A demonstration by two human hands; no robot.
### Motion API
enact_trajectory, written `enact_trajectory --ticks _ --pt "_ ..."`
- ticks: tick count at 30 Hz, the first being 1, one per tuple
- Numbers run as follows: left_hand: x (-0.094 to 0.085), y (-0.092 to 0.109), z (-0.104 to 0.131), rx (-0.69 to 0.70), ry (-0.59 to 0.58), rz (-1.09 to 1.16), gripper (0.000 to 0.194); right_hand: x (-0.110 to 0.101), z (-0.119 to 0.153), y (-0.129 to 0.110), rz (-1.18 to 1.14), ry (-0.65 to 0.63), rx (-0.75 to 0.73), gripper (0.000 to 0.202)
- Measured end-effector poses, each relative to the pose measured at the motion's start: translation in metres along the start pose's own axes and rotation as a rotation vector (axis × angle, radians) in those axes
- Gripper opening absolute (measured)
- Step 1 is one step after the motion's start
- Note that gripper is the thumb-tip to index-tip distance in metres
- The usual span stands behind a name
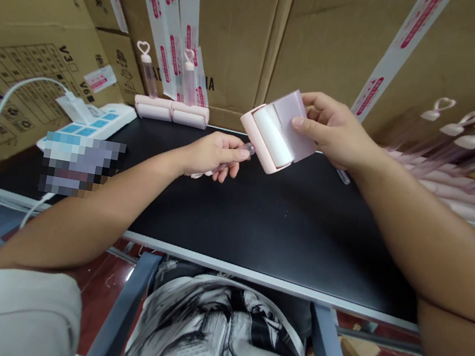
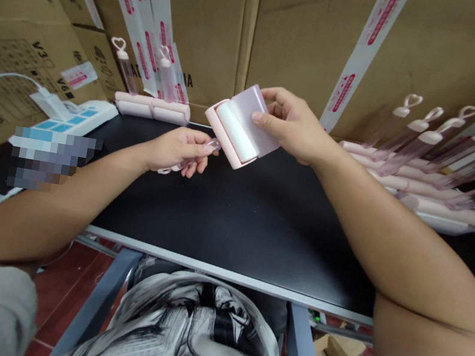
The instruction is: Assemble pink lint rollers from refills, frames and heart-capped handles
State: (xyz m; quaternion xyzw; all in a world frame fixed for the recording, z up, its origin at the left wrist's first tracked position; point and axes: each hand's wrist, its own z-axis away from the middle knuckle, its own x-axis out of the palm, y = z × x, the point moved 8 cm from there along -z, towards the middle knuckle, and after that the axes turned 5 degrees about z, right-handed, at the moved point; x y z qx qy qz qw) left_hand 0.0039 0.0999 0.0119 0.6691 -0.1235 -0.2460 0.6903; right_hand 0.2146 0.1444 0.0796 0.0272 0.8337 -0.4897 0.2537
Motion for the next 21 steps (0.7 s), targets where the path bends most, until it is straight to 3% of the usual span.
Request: enact_trajectory --ticks 21 --pt "0.003 -0.001 0.001 -0.008 -0.019 -0.013 0.031 0.015 0.003 0.002 0.036 0.027 -0.004 0.037"
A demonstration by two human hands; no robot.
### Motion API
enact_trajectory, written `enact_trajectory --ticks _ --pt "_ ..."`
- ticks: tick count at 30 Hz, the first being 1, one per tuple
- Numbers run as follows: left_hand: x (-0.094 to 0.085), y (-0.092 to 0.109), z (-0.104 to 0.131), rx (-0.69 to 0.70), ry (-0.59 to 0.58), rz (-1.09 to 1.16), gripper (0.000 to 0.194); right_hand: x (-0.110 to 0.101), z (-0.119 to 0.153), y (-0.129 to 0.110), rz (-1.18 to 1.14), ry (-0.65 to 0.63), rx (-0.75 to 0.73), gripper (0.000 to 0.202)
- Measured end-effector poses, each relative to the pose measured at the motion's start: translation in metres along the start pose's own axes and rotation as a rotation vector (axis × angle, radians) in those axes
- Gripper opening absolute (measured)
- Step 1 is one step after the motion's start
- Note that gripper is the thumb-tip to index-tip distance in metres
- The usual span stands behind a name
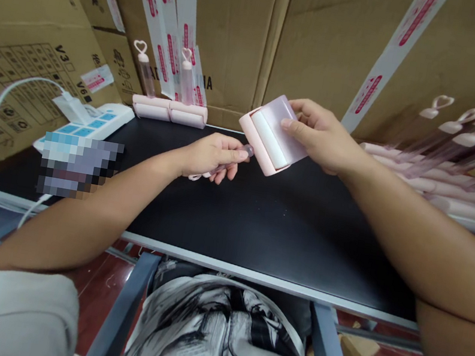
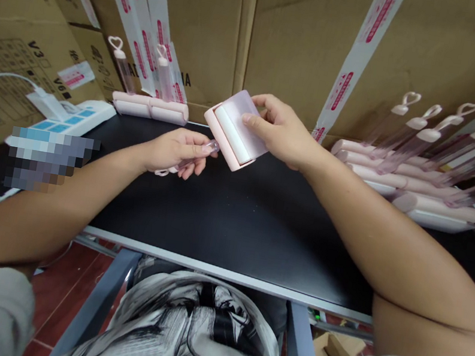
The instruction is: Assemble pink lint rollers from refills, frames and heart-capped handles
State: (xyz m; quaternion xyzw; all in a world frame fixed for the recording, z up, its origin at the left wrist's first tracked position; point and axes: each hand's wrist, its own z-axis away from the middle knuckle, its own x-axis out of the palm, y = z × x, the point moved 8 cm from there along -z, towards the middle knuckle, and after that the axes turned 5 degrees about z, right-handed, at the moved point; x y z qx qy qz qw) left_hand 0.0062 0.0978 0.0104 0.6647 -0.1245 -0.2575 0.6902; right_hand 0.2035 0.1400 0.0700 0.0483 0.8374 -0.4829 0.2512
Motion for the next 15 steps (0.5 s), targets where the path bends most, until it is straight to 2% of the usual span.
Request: enact_trajectory --ticks 10,15 --pt "0.001 0.001 0.002 -0.023 -0.025 0.042 0.034 0.009 0.003 0.000 -0.063 0.046 0.051 0.040" --pt "0.004 -0.002 0.002 -0.028 -0.046 0.041 0.038 0.025 0.009 -0.002 -0.096 0.010 0.066 0.041"
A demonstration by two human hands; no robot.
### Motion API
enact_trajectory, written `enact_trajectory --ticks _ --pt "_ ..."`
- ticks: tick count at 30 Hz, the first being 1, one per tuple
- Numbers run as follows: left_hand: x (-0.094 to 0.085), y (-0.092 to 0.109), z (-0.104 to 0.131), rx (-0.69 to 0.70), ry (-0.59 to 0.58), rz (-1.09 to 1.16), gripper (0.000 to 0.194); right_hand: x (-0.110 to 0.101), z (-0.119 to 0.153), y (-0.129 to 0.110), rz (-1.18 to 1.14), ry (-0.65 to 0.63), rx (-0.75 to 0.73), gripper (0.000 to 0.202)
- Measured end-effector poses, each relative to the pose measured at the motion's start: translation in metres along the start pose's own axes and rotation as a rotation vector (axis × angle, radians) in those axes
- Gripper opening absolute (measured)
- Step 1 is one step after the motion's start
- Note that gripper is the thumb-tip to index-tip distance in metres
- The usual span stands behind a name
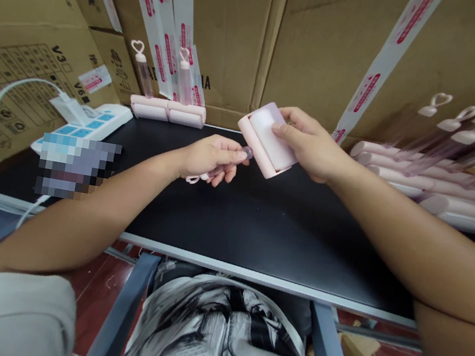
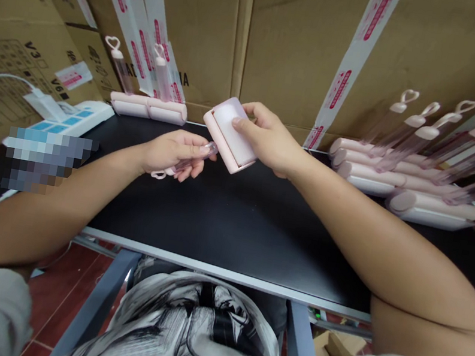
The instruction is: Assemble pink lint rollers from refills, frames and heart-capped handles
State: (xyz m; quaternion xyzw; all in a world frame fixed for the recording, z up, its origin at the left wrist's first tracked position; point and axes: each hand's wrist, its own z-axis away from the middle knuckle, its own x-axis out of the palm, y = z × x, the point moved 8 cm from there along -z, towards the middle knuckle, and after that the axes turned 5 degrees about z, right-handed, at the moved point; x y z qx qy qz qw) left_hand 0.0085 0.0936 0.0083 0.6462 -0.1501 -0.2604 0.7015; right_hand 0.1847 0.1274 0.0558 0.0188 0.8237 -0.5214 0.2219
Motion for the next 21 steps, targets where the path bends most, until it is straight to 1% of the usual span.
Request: enact_trajectory --ticks 3,5,7,9,11,13,15,16,17,19,21 --pt "0.000 -0.002 0.000 -0.012 0.000 -0.005 0.031 0.012 0.004 0.006 -0.047 -0.019 0.013 0.041" --pt "0.000 -0.003 0.000 -0.029 0.002 -0.016 0.025 0.019 0.004 0.013 -0.067 -0.060 0.039 0.041" --pt "0.000 -0.003 0.001 -0.053 0.016 -0.028 0.021 0.019 0.002 0.016 -0.005 -0.094 0.034 0.041" --pt "0.000 -0.002 0.001 -0.081 0.055 -0.031 0.020 0.012 0.001 0.007 0.193 -0.059 -0.075 0.047" --pt "-0.001 -0.003 0.001 -0.116 0.125 -0.011 0.023 0.007 0.007 -0.013 0.493 0.011 -0.270 0.057" --pt "-0.004 -0.004 0.002 -0.153 0.208 0.028 0.027 0.018 0.020 -0.031 0.789 0.024 -0.453 0.067" --pt "-0.004 -0.004 0.004 -0.181 0.262 0.071 0.028 0.036 0.034 -0.039 1.000 -0.020 -0.559 0.069" --pt "-0.001 -0.004 0.006 -0.198 0.258 0.088 0.028 0.044 0.039 -0.040 1.072 -0.029 -0.583 0.066" --pt "0.003 -0.004 0.007 -0.222 0.226 0.104 0.029 0.050 0.042 -0.039 1.127 -0.022 -0.592 0.062" --pt "0.014 -0.005 0.010 -0.274 0.113 0.124 0.035 0.057 0.044 -0.035 1.199 0.003 -0.580 0.047" --pt "0.023 -0.005 0.013 -0.290 0.019 0.118 0.044 0.060 0.040 -0.028 1.222 -0.019 -0.553 0.033"
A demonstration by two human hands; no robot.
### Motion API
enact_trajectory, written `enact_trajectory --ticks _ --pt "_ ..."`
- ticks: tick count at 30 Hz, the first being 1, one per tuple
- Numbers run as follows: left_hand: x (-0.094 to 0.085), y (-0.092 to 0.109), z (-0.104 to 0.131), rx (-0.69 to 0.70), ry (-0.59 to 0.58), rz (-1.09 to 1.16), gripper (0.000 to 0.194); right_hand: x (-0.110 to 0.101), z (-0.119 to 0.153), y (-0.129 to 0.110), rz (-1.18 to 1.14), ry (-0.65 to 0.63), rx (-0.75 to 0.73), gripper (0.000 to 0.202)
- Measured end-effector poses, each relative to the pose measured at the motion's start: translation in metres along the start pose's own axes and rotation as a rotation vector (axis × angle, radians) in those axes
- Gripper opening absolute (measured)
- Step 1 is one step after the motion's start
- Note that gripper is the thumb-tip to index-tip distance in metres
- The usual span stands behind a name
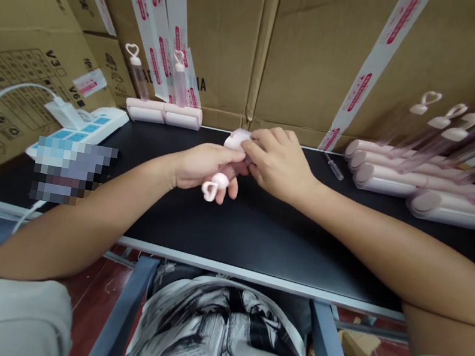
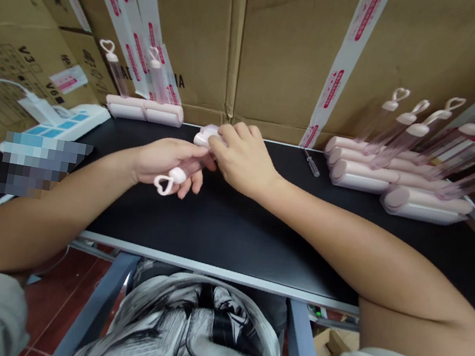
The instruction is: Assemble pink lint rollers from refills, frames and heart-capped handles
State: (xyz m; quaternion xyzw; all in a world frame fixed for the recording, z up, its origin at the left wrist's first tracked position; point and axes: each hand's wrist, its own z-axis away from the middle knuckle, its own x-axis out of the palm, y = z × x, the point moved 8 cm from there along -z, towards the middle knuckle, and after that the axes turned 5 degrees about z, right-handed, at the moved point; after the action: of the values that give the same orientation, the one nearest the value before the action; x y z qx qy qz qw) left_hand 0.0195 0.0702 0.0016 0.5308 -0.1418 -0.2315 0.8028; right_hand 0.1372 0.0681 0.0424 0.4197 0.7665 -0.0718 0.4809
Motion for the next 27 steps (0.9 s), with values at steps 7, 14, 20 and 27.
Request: enact_trajectory --ticks 7,14,20,27 --pt "-0.012 0.016 0.003 0.233 0.053 -0.014 0.068 0.003 -0.001 0.031 -0.357 -0.040 0.102 0.017" --pt "-0.007 0.027 0.011 0.315 0.077 -0.092 0.042 -0.042 0.081 0.143 -0.600 -0.209 0.467 0.038" --pt "0.007 0.023 0.011 0.319 -0.001 -0.179 0.029 -0.041 0.197 0.238 -0.446 -0.499 0.646 0.058" --pt "0.004 0.019 0.005 0.310 0.013 -0.233 0.028 -0.034 0.240 0.266 -0.235 -0.444 0.778 0.042"
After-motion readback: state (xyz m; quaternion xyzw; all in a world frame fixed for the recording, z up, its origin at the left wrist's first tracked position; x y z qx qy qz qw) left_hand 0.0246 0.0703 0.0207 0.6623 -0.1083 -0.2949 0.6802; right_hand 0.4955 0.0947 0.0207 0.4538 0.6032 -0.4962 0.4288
